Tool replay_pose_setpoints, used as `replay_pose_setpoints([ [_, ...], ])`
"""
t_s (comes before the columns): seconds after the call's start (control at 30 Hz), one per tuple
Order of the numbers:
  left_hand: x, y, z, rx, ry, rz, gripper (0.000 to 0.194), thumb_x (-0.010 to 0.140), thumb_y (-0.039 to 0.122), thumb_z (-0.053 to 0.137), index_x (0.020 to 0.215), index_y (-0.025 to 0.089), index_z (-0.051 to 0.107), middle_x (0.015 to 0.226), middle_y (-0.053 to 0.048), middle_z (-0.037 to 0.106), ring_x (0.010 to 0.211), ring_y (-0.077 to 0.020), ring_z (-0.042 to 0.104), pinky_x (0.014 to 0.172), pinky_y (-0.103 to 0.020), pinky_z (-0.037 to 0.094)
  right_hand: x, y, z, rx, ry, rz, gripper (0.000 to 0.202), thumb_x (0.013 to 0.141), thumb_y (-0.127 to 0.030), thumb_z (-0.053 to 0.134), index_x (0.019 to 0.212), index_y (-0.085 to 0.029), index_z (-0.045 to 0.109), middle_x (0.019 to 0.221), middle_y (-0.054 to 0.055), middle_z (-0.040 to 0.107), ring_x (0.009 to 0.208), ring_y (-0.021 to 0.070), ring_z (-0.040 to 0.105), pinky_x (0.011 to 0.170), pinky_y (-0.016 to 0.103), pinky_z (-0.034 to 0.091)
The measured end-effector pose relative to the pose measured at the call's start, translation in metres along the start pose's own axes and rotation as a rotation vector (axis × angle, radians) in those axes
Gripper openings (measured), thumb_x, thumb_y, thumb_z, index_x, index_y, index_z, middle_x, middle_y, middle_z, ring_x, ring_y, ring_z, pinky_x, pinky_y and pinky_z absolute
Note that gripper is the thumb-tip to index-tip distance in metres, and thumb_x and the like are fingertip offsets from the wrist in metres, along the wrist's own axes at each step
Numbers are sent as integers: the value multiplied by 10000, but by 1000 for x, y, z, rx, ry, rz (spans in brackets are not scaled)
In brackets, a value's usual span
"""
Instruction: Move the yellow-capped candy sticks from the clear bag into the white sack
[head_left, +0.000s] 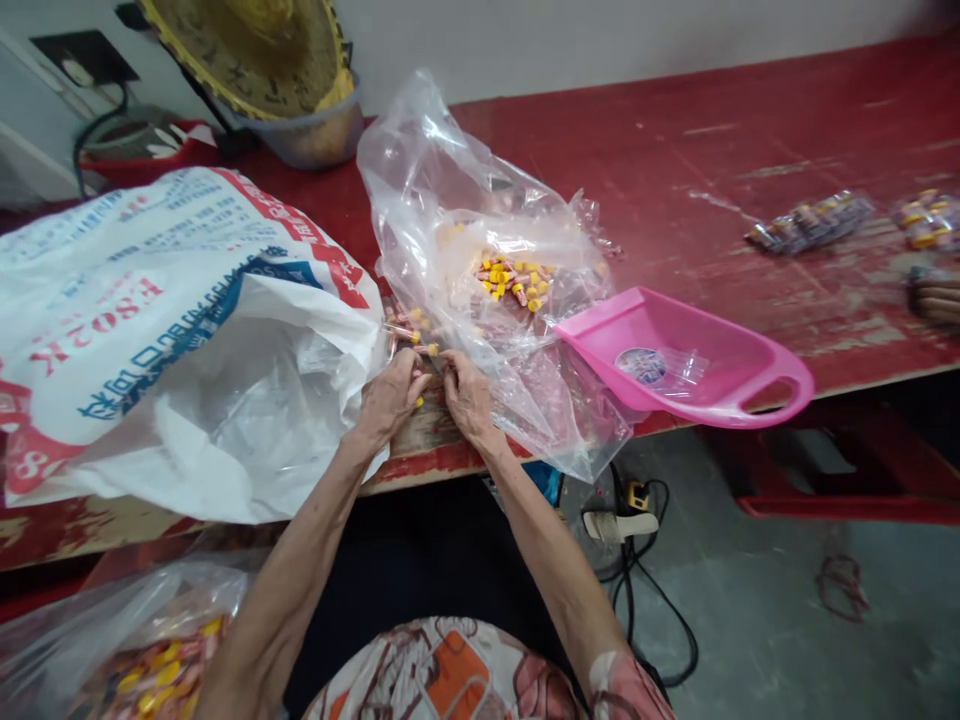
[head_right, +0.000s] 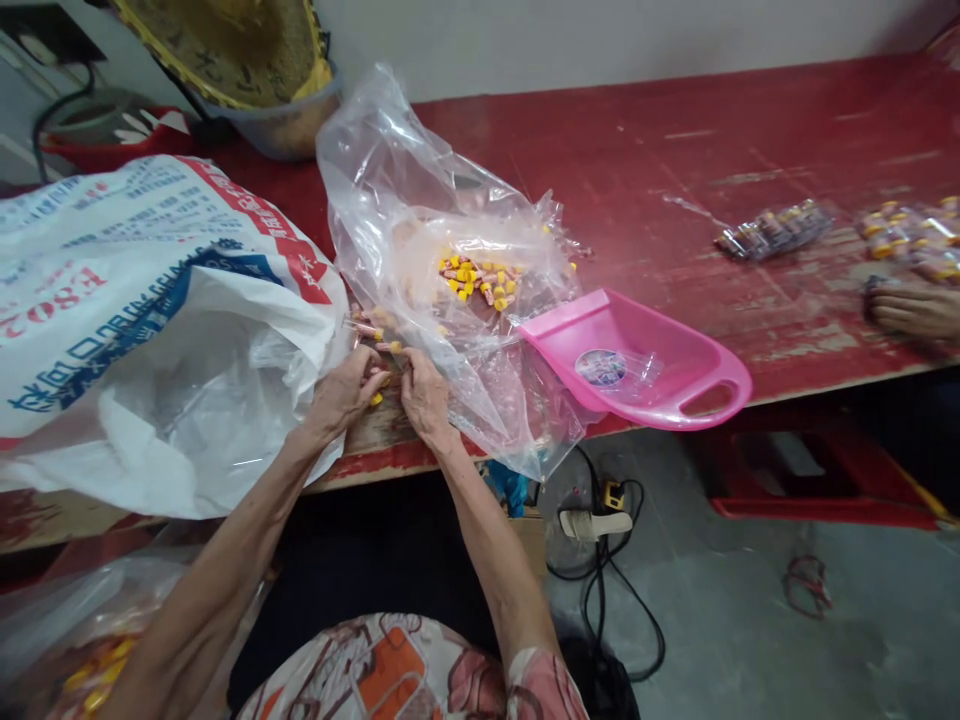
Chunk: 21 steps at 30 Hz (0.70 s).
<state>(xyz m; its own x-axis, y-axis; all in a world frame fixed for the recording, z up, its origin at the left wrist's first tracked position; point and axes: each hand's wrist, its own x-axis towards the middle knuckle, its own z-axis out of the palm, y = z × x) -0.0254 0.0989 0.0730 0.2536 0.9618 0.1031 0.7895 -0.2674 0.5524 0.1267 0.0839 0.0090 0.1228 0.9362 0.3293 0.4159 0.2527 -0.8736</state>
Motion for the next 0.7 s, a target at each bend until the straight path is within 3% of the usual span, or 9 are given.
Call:
replay_pose_setpoints([
  [0.1,2,0,-6,39,-25,83,112,920,276,678,995,253,598,1010,-24,706,900,-210,687,734,-301,486,0,-2,1,6,3,-25,315,1028,-167,399,1221,-196,646,1200,89,739,1115,212,694,1008,345,554],
  [0.23,-15,3,-1,44,136,7,115,975,327,639,1047,245,603,1024,-27,706,842,-194,673,729,-302,472,0,-3,0,13,4,-31,324,1029,-153,387,1218,-195,647,1196,99,738,1110,218,697,1035,367,553],
  [0.37,-21,2,1,77,11,5,106,939,301,675,968,247,588,961,-15,701,807,-195,662,686,-299,444,0,-1,1,18,15,-20,324,1004,-145,405,1212,-194,648,1189,115,744,1097,235,703,1015,398,570],
  [0.43,-18,1,-2,32,7,39,103,930,304,677,963,250,595,949,-12,695,823,-195,665,706,-297,463,0,0,1,25,13,-28,318,1006,-159,404,1205,-188,651,1194,116,745,1097,232,705,1009,397,572],
  [0.6,-16,0,-1,-68,238,-39,151,968,368,628,1055,246,612,964,-16,679,804,-187,655,759,-303,507,0,-1,0,20,-1,-53,318,1021,-173,396,1212,-189,649,1218,111,743,1124,217,698,1035,381,559],
  [0.7,-15,-2,2,-11,138,-41,104,935,314,660,986,247,600,957,-17,680,782,-187,648,720,-301,478,-1,-2,0,4,-2,-48,325,1017,-165,396,1223,-180,647,1225,128,739,1135,231,696,1029,392,561],
])
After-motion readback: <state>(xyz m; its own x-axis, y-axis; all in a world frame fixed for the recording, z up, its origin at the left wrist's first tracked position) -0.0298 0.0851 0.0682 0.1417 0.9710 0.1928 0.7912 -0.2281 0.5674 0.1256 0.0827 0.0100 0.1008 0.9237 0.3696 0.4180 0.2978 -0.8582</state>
